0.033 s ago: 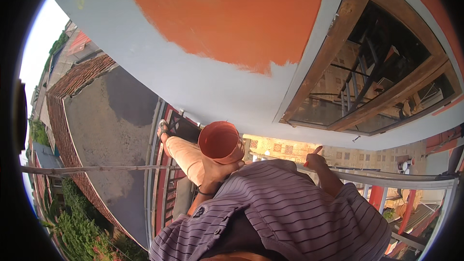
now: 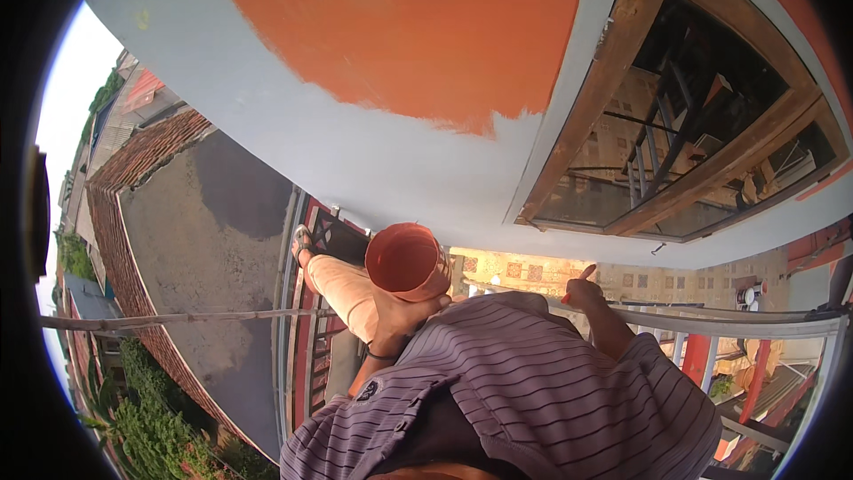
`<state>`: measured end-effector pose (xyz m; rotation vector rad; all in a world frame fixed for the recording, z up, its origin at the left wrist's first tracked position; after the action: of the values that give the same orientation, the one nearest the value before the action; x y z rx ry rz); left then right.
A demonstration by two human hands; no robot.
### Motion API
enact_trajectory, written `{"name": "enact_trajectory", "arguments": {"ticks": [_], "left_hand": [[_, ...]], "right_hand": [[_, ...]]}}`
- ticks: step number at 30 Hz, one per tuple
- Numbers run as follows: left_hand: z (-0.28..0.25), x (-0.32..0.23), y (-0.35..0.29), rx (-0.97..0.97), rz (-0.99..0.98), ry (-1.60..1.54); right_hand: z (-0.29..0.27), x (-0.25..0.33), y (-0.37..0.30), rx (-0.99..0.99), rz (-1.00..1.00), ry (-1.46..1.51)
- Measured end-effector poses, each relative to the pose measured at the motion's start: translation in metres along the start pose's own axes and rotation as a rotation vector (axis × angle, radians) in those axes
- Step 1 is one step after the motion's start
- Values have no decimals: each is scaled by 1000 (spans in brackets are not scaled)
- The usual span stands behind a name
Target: The person paints a white wall with orange paint using a brush and a small container. They repeatedly dip the brush into the container and apply paint in broad strokes across the wall surface.
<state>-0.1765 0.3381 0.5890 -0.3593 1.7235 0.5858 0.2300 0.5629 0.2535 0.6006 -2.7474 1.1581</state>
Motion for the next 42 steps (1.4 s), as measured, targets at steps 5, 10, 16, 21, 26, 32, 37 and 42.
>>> {"name": "enact_trajectory", "arguments": {"ticks": [5,10,16,21,26,32,37,42], "left_hand": [[10,-6,6,62,3,-12],[17,-3,17,56,26,60],[29,-2,22,166,62,14],[33,0,12,124,36,79],[32,-13,1,53,21,132],[49,-37,8,-79,100,75],[62,-34,3,-189,31,161],[81,-32,11,-85,113,231]], "right_hand": [[2,5,-2,29,26,-2],[-8,12,0,7,54,35],[-12,20,-12,-52,72,119],[-11,22,-18,-19,64,161],[-15,20,-20,-31,161,292],[-20,32,-27,-17,107,254],[-17,37,-36,-66,45,263],[-22,44,-39,-51,52,199]]}}
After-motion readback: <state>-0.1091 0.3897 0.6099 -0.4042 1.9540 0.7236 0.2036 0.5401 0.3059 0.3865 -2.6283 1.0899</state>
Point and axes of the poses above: each hand's wrist, its own y-axis towards the middle knuckle, its own z-axis out of the palm, x = y × z, the point moved 8 cm from there along y, towards the middle knuckle, and after that the axes turned 14 degrees about y, right-handed, at the moved point
